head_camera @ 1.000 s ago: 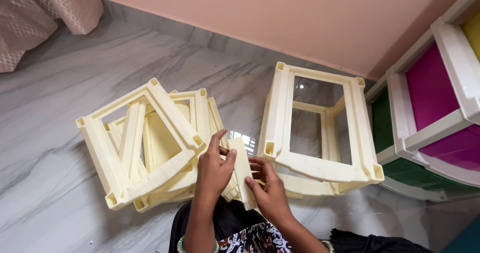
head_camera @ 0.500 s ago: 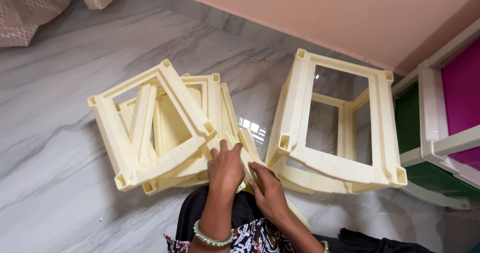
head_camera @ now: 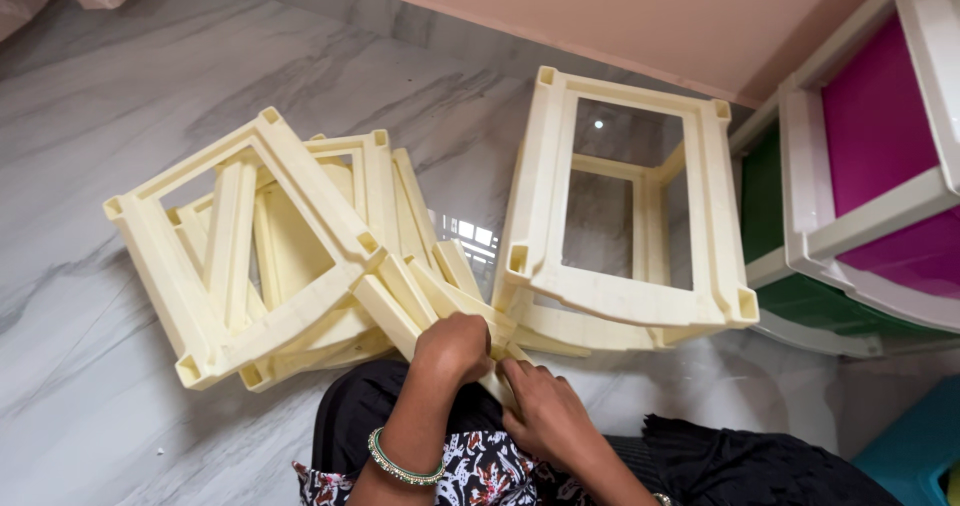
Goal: The person assembles cream-colored plastic frames by inserting legs into corner sockets, then wipes the assembled frame with a cloth. The person handles multiple frames and legs, stacking completed units.
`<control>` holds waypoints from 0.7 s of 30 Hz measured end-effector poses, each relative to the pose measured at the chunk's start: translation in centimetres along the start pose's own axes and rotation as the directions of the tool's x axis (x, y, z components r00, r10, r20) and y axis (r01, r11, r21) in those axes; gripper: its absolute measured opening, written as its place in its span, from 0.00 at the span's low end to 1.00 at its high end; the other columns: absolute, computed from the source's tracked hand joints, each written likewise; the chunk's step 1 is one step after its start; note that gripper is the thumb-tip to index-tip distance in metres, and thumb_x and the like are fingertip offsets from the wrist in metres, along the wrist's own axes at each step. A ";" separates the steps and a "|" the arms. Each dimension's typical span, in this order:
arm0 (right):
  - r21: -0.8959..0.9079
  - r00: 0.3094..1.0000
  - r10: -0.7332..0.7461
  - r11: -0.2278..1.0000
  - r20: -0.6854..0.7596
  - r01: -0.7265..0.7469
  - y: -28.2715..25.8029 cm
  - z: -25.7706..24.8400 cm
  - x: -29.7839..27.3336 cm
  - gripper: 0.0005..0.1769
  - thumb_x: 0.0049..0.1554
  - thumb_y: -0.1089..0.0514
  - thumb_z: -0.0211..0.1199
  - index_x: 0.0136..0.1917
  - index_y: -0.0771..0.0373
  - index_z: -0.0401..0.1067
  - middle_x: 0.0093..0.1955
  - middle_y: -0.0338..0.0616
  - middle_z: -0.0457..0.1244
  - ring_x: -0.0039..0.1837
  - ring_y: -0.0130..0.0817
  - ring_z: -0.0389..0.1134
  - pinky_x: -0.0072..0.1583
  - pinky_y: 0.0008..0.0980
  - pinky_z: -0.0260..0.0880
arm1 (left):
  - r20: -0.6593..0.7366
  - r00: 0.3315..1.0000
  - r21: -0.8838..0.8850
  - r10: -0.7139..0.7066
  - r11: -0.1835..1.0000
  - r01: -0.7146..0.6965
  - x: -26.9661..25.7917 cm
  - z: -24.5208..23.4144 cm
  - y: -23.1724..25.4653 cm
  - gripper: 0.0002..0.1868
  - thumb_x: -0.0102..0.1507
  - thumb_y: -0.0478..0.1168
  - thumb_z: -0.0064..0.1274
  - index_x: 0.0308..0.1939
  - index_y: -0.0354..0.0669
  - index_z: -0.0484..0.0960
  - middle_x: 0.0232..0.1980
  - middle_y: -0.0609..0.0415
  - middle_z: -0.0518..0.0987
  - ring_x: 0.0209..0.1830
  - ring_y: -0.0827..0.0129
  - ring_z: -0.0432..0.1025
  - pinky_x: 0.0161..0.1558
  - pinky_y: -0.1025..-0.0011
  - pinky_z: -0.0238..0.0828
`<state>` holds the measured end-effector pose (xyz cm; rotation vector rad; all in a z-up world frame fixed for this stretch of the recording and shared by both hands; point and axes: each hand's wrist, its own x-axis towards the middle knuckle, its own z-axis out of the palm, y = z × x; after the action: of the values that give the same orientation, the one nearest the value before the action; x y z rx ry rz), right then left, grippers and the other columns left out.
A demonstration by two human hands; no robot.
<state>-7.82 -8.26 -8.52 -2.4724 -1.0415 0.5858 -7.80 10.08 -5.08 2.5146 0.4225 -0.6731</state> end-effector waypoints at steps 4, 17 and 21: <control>-0.115 0.989 0.090 0.990 0.121 -0.076 1.2 -0.6 -0.9 0.23 0.52 0.54 0.63 0.58 0.61 0.62 0.46 0.52 0.67 0.49 0.53 0.69 0.54 0.54 0.67 | 0.015 0.999 0.006 0.042 0.999 -0.043 0.0 1.6 1.2 0.15 0.55 0.40 0.66 0.47 0.50 0.87 0.50 0.47 0.83 0.53 0.52 0.78 0.54 0.57 0.75; -0.080 0.983 0.009 0.997 -0.185 -0.024 3.4 1.1 0.6 0.17 0.44 0.58 0.63 0.48 0.65 0.67 0.32 0.53 0.67 0.37 0.53 0.70 0.50 0.51 0.71 | -0.268 0.957 0.112 0.114 0.990 -0.087 1.2 2.4 1.9 0.11 0.58 0.44 0.64 0.39 0.43 0.87 0.42 0.44 0.84 0.46 0.49 0.79 0.45 0.54 0.77; 0.201 0.972 -0.023 0.977 -0.235 0.072 4.5 1.0 1.5 0.21 0.44 0.58 0.66 0.52 0.66 0.70 0.40 0.56 0.68 0.42 0.54 0.72 0.48 0.48 0.74 | -0.480 0.870 0.244 0.113 0.970 0.009 1.7 2.0 2.2 0.09 0.59 0.37 0.59 0.44 0.44 0.85 0.50 0.50 0.82 0.54 0.55 0.75 0.47 0.57 0.74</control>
<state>-4.80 -9.91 -11.95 -2.2607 -0.8969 0.3604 -6.31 7.45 -6.66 2.9116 0.4665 -0.0440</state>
